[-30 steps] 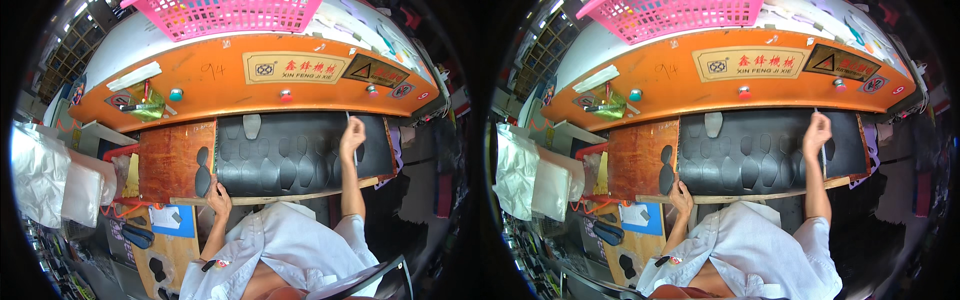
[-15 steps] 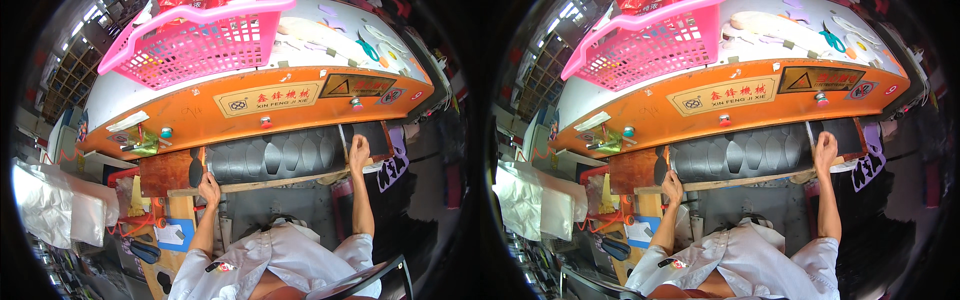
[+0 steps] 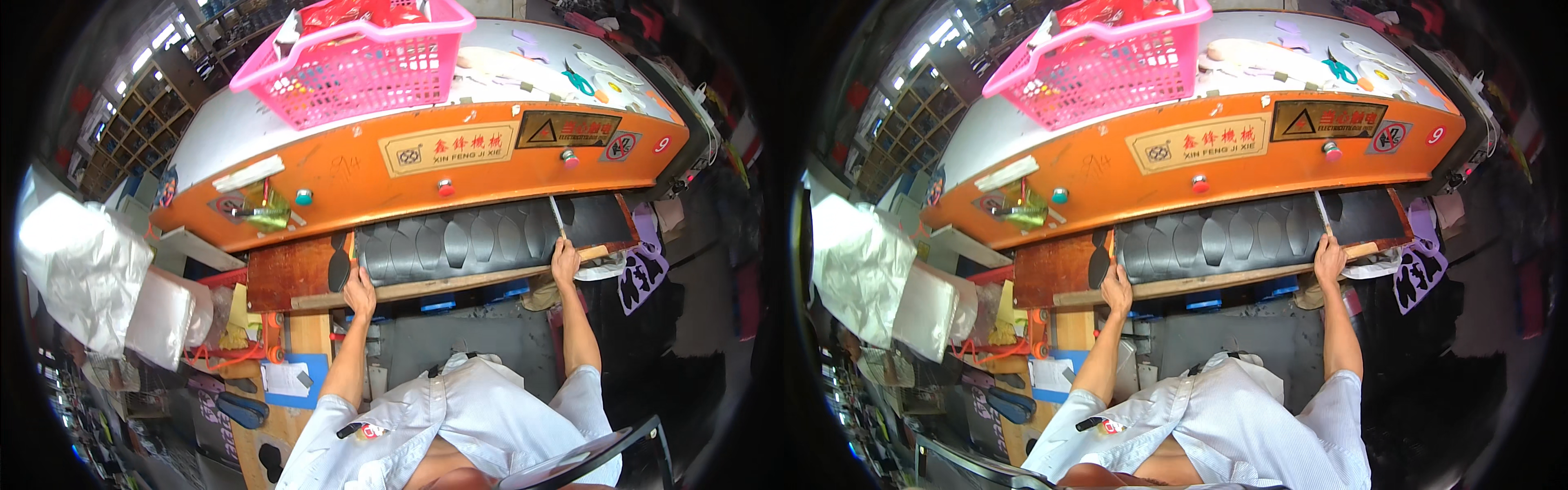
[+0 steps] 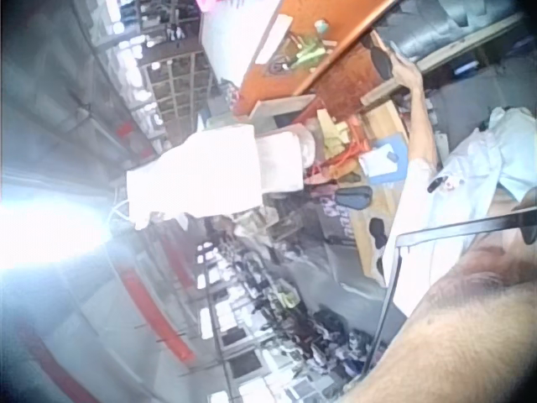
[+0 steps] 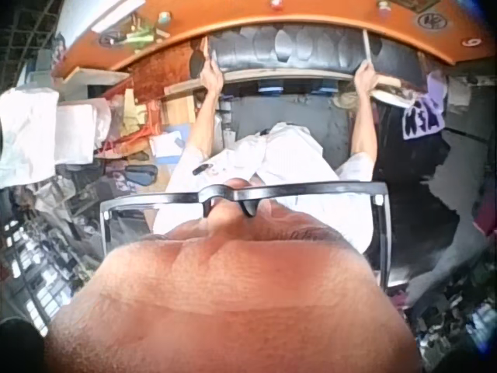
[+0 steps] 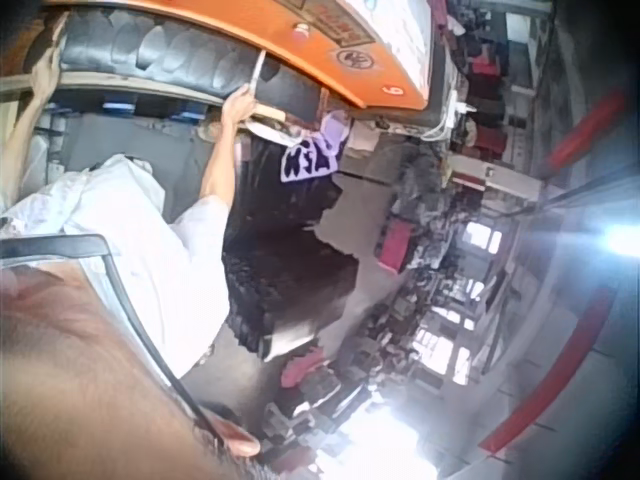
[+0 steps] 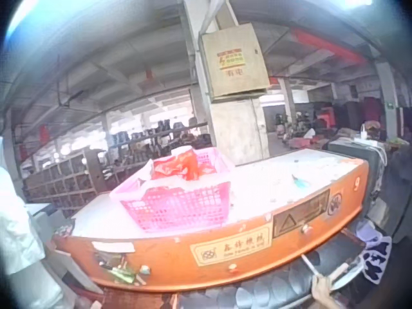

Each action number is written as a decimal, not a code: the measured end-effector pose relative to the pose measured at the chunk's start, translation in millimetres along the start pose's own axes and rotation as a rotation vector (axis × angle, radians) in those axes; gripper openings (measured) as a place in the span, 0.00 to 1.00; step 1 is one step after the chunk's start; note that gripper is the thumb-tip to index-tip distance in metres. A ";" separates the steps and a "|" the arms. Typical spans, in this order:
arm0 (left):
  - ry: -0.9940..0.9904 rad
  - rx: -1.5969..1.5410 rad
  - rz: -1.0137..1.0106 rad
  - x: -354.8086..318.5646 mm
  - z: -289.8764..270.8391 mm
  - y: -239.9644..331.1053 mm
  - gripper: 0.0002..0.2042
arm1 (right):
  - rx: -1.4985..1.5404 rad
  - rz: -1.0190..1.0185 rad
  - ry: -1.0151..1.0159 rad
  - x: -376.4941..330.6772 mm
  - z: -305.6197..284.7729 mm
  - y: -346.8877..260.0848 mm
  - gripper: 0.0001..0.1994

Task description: The person places black insoles into clear plastic bags, then uses a roller machine to press and shape gray insoles. They handle sheets of black material and arrange multiple insoles on the machine's roller surface.

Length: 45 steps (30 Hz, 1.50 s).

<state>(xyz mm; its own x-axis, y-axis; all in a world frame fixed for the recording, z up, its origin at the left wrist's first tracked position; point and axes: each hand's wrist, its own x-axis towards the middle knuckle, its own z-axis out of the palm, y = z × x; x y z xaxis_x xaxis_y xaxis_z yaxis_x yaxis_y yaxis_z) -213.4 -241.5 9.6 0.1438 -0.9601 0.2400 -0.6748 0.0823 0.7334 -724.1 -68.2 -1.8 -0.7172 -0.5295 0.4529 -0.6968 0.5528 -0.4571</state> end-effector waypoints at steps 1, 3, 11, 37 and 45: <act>0.029 -0.001 0.038 -0.8 -0.7 -0.7 0.16 | 0.029 0.019 -0.053 -0.7 -0.5 2.6 0.22; -0.034 0.028 0.025 -5.8 -4.8 -4.2 0.15 | 0.039 -0.003 -0.072 -4.5 -2.3 10.0 0.22; -0.083 -0.135 -0.126 -80.7 -44.8 -19.5 0.15 | -0.016 0.363 -0.134 -61.5 -58.1 4.7 0.19; -0.205 -0.085 0.223 -56.8 -21.5 34.4 0.17 | 0.340 -0.192 -0.412 -139.5 10.1 -271.0 0.29; 0.218 0.069 0.021 -147.7 -77.1 -22.8 0.10 | 0.501 -0.199 -0.461 -89.2 44.4 -252.2 0.25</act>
<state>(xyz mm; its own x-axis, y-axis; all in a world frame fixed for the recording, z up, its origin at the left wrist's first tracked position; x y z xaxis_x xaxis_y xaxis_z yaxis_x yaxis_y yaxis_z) -163.4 -81.0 6.5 0.2770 -0.8774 0.3916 -0.7263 0.0757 0.6832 -484.7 -188.9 39.0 -0.4295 -0.8693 0.2445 -0.6555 0.1138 -0.7466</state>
